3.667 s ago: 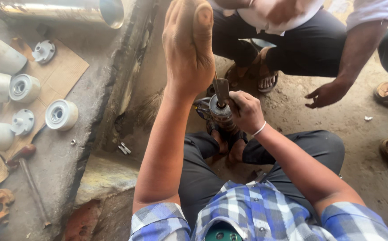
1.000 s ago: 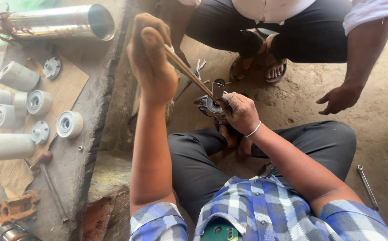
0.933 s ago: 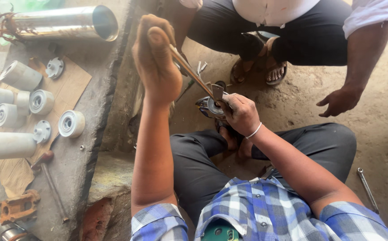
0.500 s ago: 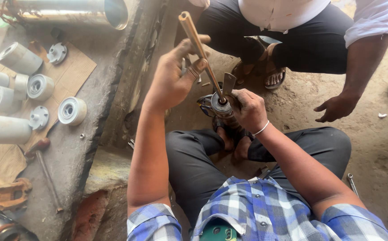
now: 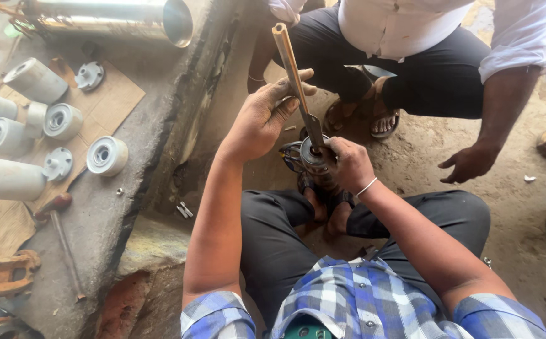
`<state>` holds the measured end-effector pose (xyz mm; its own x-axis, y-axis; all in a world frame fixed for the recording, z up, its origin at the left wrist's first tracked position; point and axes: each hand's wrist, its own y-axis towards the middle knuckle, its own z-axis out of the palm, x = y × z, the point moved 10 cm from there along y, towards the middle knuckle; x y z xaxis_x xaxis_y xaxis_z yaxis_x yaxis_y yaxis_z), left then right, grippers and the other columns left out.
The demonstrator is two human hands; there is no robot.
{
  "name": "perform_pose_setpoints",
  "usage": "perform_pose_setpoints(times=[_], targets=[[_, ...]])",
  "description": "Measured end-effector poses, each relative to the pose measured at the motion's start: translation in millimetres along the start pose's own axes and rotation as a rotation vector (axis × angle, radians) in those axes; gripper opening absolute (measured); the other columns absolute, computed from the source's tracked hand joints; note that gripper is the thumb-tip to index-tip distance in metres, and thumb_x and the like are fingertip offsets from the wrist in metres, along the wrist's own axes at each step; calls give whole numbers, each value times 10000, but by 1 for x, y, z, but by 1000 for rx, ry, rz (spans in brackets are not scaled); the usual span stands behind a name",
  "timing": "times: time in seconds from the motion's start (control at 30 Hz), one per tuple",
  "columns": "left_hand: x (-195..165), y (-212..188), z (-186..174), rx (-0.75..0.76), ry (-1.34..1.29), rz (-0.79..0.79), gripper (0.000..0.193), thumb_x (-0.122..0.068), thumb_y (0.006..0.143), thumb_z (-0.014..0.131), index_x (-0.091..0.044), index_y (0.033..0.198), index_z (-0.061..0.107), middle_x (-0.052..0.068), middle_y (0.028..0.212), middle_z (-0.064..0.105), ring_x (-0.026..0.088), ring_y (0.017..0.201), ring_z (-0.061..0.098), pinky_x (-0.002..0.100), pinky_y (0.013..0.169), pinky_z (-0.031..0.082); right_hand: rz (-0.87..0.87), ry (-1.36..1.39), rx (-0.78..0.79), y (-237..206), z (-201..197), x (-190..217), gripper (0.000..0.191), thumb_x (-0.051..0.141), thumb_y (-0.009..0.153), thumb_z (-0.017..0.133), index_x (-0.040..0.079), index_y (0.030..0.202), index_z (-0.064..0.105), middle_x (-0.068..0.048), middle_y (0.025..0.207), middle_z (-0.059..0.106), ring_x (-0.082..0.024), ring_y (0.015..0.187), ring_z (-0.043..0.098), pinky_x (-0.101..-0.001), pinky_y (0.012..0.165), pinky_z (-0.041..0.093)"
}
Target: The person sits on the ground assembling a pump-like device. They insert a long metal pipe into the cylindrical pump body, fit white plastic end caps and bearings onto it, and tap the parts into place using a mallet while another person assists by holding parts.
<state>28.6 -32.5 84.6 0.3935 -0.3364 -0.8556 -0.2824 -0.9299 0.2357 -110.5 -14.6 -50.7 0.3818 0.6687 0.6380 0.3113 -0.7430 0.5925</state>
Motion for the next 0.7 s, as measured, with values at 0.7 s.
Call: perform_pose_setpoints(times=[0.7], targets=[[-13,-9,-6,-513,412,80,314,-319,850,881,-94,837,663,-17,823,715,182,865,561,362,802,487,215,138,-101,-32,-19,-31,99,33,925,762,-2,957,675,-134,879,730,-241,745,735,-337,642,577]])
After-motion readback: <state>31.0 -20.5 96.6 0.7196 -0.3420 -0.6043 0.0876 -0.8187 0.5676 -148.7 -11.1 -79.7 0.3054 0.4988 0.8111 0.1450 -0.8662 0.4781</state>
